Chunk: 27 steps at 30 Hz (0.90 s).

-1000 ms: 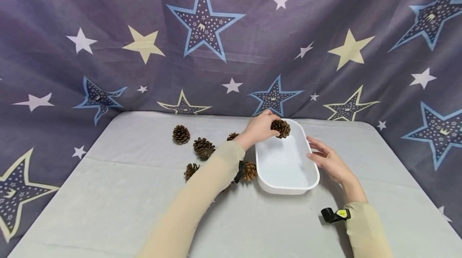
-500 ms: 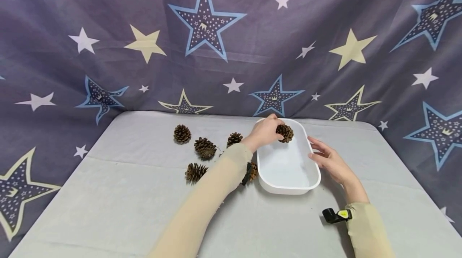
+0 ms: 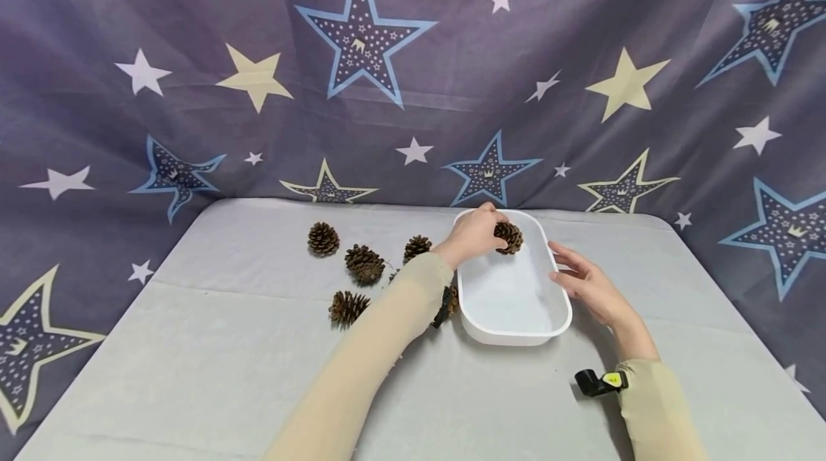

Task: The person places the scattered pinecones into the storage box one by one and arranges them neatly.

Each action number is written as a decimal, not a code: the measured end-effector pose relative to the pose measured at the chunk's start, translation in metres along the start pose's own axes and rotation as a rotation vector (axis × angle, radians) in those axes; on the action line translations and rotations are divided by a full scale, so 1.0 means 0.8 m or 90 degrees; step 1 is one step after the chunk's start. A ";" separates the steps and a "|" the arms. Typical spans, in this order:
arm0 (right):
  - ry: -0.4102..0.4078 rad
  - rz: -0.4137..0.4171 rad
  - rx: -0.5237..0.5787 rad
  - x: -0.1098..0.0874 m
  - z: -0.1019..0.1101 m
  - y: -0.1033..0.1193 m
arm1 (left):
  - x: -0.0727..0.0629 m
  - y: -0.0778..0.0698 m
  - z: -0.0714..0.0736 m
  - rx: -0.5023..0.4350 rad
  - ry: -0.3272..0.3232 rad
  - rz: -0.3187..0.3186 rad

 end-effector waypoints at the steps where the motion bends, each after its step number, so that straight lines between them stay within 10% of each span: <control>1: 0.000 0.001 -0.001 0.000 0.000 0.000 | 0.001 -0.001 -0.001 0.002 0.005 -0.003; 27: 0.011 -0.005 0.015 0.001 0.000 -0.002 | 0.009 -0.010 -0.019 0.020 0.003 -0.003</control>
Point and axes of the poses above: each hand's wrist, its own x-axis towards the middle knuckle, its own z-axis out of the back of the hand, y = z × x, the point moved 4 cm from there along x, towards the middle knuckle, and after that the axes turned 6 degrees about x, right-handed, at the moved point
